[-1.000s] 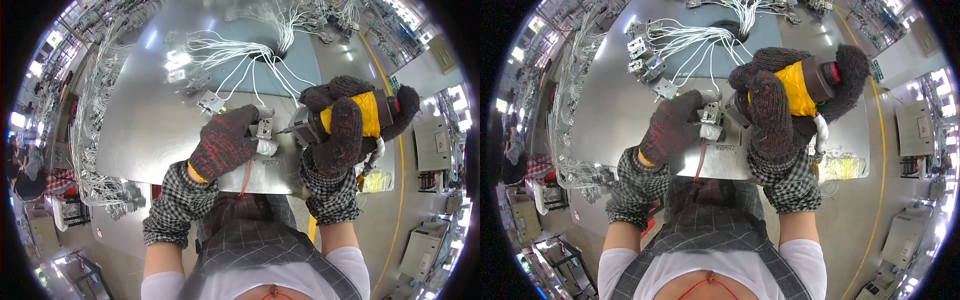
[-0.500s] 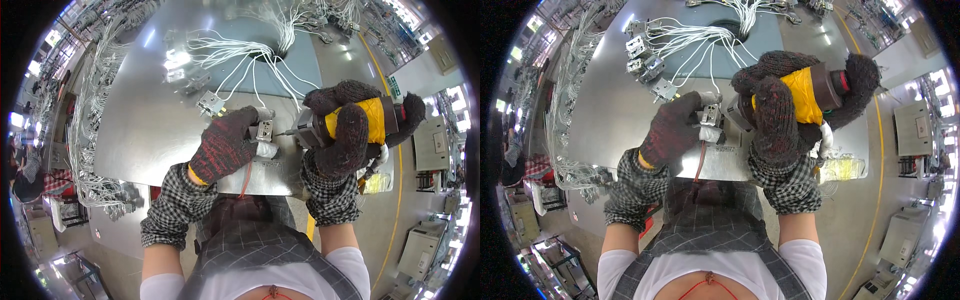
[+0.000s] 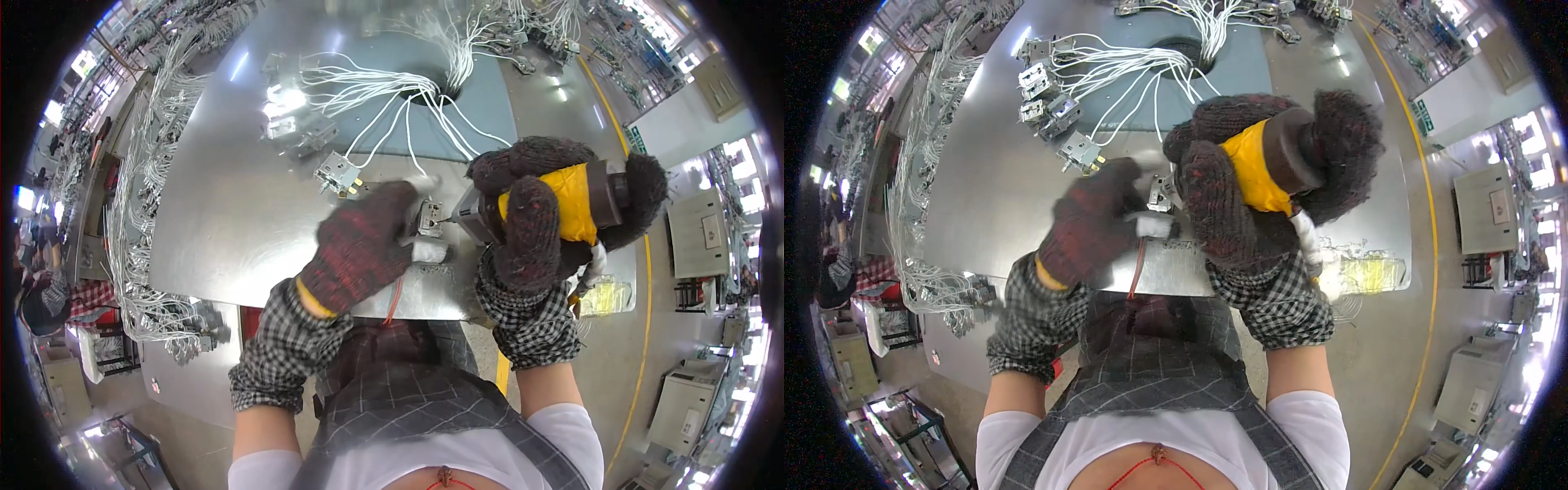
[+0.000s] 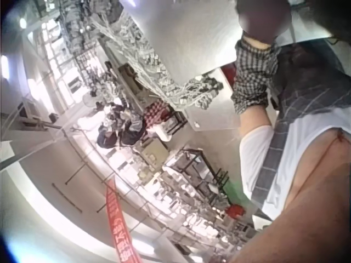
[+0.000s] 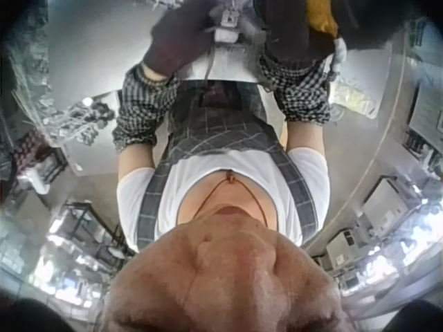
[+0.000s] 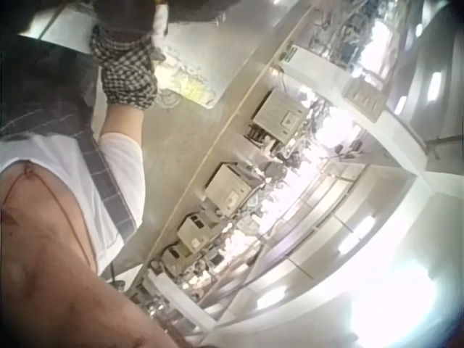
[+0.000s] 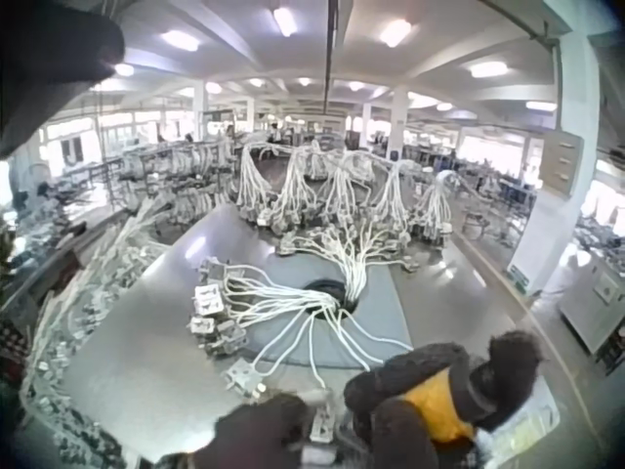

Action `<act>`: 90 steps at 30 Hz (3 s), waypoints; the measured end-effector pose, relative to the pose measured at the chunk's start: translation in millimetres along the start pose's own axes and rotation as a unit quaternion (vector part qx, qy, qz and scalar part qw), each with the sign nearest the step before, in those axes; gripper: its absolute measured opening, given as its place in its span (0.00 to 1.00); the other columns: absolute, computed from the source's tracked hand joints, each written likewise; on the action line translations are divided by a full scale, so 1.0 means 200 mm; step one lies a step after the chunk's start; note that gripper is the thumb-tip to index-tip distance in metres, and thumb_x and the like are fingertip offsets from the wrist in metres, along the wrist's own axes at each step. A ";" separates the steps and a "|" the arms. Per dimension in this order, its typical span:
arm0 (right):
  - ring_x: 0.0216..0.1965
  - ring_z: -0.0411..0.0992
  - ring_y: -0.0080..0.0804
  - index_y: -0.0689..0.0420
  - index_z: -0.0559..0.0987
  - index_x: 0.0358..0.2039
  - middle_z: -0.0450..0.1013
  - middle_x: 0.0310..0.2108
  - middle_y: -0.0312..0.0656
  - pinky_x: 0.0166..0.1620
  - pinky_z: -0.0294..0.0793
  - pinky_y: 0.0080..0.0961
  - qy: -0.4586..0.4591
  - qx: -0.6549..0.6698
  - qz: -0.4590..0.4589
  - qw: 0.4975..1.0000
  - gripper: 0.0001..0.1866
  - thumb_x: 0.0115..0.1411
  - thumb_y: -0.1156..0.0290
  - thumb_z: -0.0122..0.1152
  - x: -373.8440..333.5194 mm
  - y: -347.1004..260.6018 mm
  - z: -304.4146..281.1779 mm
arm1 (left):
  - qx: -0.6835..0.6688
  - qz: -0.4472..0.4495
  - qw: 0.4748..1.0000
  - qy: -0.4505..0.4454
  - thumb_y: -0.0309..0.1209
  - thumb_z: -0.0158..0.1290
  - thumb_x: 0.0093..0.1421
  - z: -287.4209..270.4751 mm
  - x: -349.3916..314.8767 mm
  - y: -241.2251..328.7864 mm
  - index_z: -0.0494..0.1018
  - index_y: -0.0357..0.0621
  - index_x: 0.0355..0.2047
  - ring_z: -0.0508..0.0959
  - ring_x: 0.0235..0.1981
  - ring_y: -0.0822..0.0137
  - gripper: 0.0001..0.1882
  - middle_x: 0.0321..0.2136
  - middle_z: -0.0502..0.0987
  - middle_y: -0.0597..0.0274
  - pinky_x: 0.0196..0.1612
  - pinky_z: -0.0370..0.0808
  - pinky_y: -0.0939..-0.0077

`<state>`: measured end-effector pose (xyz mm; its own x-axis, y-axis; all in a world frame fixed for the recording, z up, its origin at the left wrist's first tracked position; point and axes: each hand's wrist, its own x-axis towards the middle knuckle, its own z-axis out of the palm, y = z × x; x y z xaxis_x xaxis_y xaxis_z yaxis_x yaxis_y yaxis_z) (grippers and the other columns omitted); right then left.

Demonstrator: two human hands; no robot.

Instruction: Assembling wire harnesses and electronic components at a manual assembly station.

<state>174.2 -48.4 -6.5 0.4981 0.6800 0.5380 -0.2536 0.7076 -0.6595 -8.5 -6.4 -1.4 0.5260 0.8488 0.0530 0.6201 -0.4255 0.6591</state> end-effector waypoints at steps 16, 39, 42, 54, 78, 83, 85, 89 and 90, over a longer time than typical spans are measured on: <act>0.33 0.77 0.35 0.42 0.50 0.65 0.74 0.39 0.46 0.38 0.81 0.38 -0.104 -0.120 -0.109 0.981 0.47 0.53 0.84 0.67 0.04 0.05 0.11 | -0.333 0.020 0.910 0.245 0.20 0.59 0.54 -0.03 0.07 -0.28 0.72 0.39 0.53 0.78 0.44 0.63 0.24 0.45 0.75 0.56 0.44 0.77 0.74; 0.28 0.75 0.33 0.44 0.53 0.66 0.73 0.36 0.47 0.30 0.83 0.36 0.056 0.009 -0.123 0.991 0.42 0.56 0.83 0.63 0.16 -0.10 0.11 | -0.182 0.151 0.971 0.019 0.33 0.67 0.47 0.05 0.10 -0.06 0.73 0.41 0.54 0.80 0.43 0.65 0.32 0.43 0.80 0.53 0.47 0.76 0.71; 0.29 0.76 0.34 0.43 0.53 0.66 0.74 0.35 0.50 0.29 0.82 0.34 0.009 -0.042 -0.154 0.987 0.43 0.56 0.80 0.65 0.14 -0.08 0.11 | -0.211 0.124 0.969 -0.002 0.31 0.65 0.49 0.05 0.08 -0.14 0.72 0.35 0.54 0.80 0.42 0.69 0.31 0.42 0.79 0.53 0.45 0.77 0.73; 0.36 0.76 0.35 0.47 0.52 0.65 0.73 0.40 0.45 0.39 0.82 0.41 -0.078 -0.166 -0.092 0.979 0.43 0.55 0.77 0.68 0.07 -0.01 0.11 | 0.076 0.151 0.986 0.004 0.43 0.64 0.50 0.05 0.08 -0.07 0.74 0.48 0.50 0.80 0.39 0.53 0.28 0.38 0.79 0.56 0.43 0.75 0.60; 0.32 0.75 0.35 0.47 0.57 0.63 0.73 0.37 0.46 0.37 0.82 0.39 -0.024 0.001 -0.091 0.996 0.36 0.58 0.80 0.62 0.11 0.02 0.05 | 0.226 0.180 0.948 -0.133 0.37 0.64 0.51 -0.22 0.21 -0.19 0.78 0.43 0.40 0.80 0.39 0.53 0.18 0.37 0.80 0.54 0.45 0.76 0.60; 0.28 0.74 0.32 0.46 0.55 0.65 0.73 0.35 0.44 0.34 0.82 0.36 -0.028 -0.027 -0.183 0.982 0.37 0.58 0.80 0.60 0.16 0.01 0.06 | -0.271 0.138 0.952 0.019 0.35 0.68 0.52 0.04 0.13 -0.20 0.78 0.42 0.47 0.76 0.32 0.75 0.23 0.33 0.79 0.64 0.37 0.75 0.78; 0.29 0.74 0.32 0.47 0.54 0.65 0.73 0.34 0.45 0.33 0.81 0.37 -0.011 -0.027 -0.197 0.980 0.37 0.59 0.79 0.59 0.17 -0.04 0.08 | -0.258 0.158 0.953 0.026 0.36 0.67 0.52 0.08 0.16 -0.12 0.78 0.42 0.47 0.74 0.30 0.78 0.23 0.31 0.78 0.66 0.34 0.74 0.81; 0.30 0.74 0.34 0.46 0.53 0.66 0.73 0.36 0.49 0.32 0.81 0.41 0.000 -0.062 -0.181 0.981 0.36 0.61 0.77 0.57 0.16 -0.10 0.07 | -0.282 0.062 0.957 0.022 0.37 0.66 0.54 0.01 0.10 -0.19 0.76 0.41 0.50 0.75 0.30 0.76 0.24 0.32 0.78 0.61 0.33 0.74 0.79; 0.30 0.75 0.36 0.46 0.53 0.66 0.73 0.37 0.51 0.32 0.81 0.42 -0.026 -0.051 -0.178 0.982 0.36 0.61 0.76 0.57 0.16 -0.09 0.08 | -0.233 0.079 0.969 0.014 0.38 0.66 0.54 0.02 0.06 -0.22 0.75 0.42 0.51 0.77 0.31 0.72 0.26 0.34 0.79 0.59 0.35 0.75 0.76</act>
<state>182.3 -37.0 31.0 0.4971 0.4027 0.7685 0.0162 0.8813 -0.4723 -26.7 20.9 -32.4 0.5735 0.7951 0.1972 0.1991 -0.3688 0.9079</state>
